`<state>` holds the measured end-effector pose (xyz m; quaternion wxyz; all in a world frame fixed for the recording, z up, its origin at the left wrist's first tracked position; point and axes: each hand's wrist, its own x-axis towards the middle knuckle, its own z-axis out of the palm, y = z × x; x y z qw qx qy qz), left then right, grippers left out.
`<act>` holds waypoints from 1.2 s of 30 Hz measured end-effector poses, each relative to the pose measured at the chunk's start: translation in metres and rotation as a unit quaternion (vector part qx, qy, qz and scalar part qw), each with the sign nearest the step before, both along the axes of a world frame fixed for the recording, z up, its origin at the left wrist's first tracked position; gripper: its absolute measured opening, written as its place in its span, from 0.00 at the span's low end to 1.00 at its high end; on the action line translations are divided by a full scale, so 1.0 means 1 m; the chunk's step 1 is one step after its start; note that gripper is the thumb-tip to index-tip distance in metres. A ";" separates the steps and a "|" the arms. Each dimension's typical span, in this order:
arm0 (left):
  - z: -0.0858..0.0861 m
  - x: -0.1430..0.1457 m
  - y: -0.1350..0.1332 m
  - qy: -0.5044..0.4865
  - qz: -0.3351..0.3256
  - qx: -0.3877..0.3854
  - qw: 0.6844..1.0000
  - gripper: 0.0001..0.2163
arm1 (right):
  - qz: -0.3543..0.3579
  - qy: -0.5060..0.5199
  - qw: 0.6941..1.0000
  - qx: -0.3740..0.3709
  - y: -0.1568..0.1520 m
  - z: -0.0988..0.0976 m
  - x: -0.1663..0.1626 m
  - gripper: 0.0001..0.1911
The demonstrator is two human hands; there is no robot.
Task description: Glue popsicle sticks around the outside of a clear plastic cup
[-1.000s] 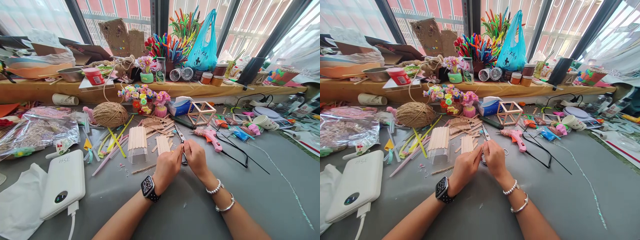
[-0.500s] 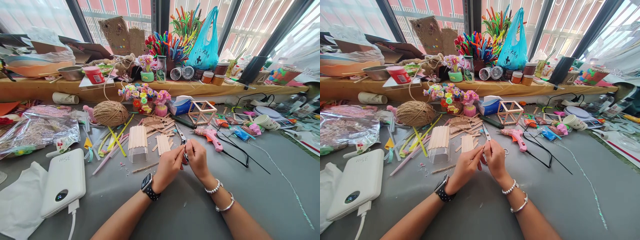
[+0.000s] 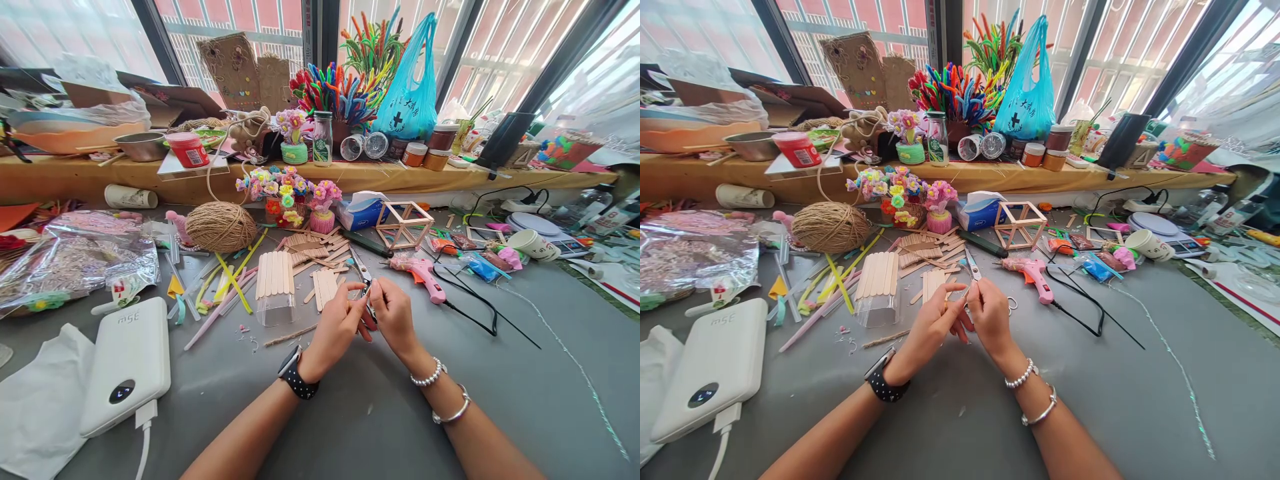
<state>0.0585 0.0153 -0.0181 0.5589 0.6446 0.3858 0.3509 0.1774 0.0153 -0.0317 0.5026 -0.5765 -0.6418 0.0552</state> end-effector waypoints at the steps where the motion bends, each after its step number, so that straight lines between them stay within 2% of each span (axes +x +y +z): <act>1: 0.001 -0.001 0.001 0.030 0.002 0.021 0.999 0.12 | -0.001 -0.001 1.000 -0.001 0.000 0.000 0.000 0.17; 3: 0.002 -0.002 0.001 0.102 0.012 0.079 0.992 0.12 | -0.002 -0.001 1.000 -0.002 0.000 0.000 -0.001 0.17; 5: 0.002 -0.002 0.001 0.136 0.018 0.107 0.985 0.15 | -0.001 0.001 1.000 -0.004 0.000 0.000 -0.002 0.18; 7: 0.002 -0.001 0.001 0.108 0.005 0.078 0.991 0.15 | 0.003 0.002 1.000 -0.008 0.001 -0.001 -0.001 0.19; 10: -0.001 0.001 0.003 0.029 -0.025 -0.013 0.999 0.15 | 0.013 0.005 1.000 -0.019 0.002 -0.001 0.000 0.21; 14: -0.002 -0.001 0.007 -0.049 -0.065 -0.101 0.992 0.14 | 0.027 0.010 0.999 -0.027 0.002 0.001 0.002 0.21; 19: 0.001 -0.005 0.011 -0.114 -0.110 -0.152 0.976 0.14 | 0.039 0.009 0.999 -0.024 0.001 0.003 0.003 0.21; 24: 0.002 -0.004 0.012 -0.128 -0.113 -0.165 0.971 0.14 | 0.042 0.003 0.999 -0.026 0.000 0.004 0.004 0.21; 27: -0.001 -0.002 0.010 -0.075 -0.082 -0.127 0.986 0.14 | 0.053 -0.015 0.998 -0.036 0.002 0.003 0.005 0.21; 31: -0.004 0.000 0.007 0.053 -0.002 -0.003 0.999 0.13 | 0.068 -0.045 0.995 -0.053 0.005 0.002 0.007 0.19; 33: -0.004 -0.001 0.005 0.122 0.029 0.073 0.989 0.13 | 0.070 -0.054 0.994 -0.059 0.005 0.002 0.008 0.18; 36: -0.003 -0.003 0.004 0.217 0.056 0.173 0.959 0.13 | 0.083 -0.060 0.992 -0.070 0.004 0.002 0.007 0.16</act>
